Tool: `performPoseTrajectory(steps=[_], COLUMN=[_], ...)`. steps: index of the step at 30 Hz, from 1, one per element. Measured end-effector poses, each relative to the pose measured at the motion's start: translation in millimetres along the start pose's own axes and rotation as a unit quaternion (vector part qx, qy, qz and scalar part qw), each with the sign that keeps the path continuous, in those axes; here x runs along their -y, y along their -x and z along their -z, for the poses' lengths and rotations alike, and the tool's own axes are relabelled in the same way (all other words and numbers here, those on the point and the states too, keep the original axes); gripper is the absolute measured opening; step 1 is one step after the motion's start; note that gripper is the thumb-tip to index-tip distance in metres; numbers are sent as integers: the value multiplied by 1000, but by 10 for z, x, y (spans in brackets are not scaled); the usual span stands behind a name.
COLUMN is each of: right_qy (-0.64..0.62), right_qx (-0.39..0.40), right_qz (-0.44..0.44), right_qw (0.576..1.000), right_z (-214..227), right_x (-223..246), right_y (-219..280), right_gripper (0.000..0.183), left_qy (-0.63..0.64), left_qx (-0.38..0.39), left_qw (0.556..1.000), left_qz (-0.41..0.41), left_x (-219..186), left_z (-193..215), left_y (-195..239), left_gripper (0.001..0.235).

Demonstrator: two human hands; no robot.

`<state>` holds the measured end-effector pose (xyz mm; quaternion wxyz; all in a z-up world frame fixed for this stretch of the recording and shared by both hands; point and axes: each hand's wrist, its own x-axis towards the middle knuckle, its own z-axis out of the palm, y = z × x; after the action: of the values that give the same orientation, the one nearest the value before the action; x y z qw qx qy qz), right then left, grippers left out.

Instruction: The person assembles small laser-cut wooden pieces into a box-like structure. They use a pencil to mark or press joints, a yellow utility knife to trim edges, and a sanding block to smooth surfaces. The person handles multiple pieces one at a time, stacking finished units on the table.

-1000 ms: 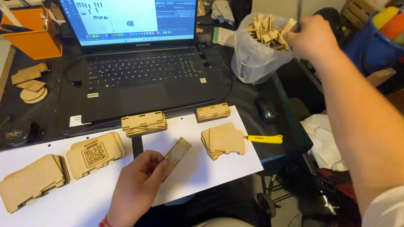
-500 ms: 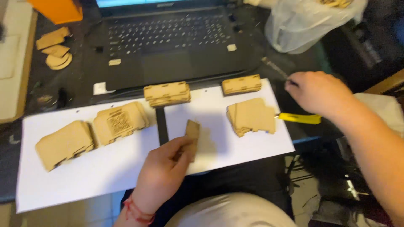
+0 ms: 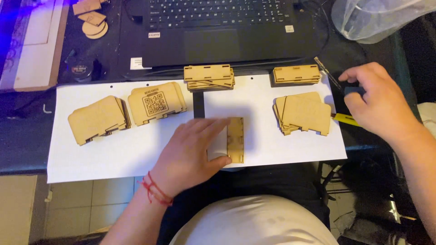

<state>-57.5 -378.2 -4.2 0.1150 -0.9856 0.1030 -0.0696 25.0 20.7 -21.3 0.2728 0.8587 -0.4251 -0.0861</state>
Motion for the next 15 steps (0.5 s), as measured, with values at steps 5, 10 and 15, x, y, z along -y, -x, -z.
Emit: performPoseTrajectory(steps=[5,10,15], right_qy=[19,111,133], right_qx=[-62,-31,-26], right_qz=[110,111,96], right_qw=[992,987,986], right_z=[-252,-175,-271], right_x=[-283,-204,-326], right_y=[181,528,678], right_gripper=[40,37,44], left_qy=[-34,-82,-139], left_qx=[14,-60,-119], left_qw=[997,992,982], left_qz=[-61,-73,-40], left_x=[105,82,57], left_z=[-79,-185,-214], left_y=[-117,-116,-113], left_gripper=[104,110,89])
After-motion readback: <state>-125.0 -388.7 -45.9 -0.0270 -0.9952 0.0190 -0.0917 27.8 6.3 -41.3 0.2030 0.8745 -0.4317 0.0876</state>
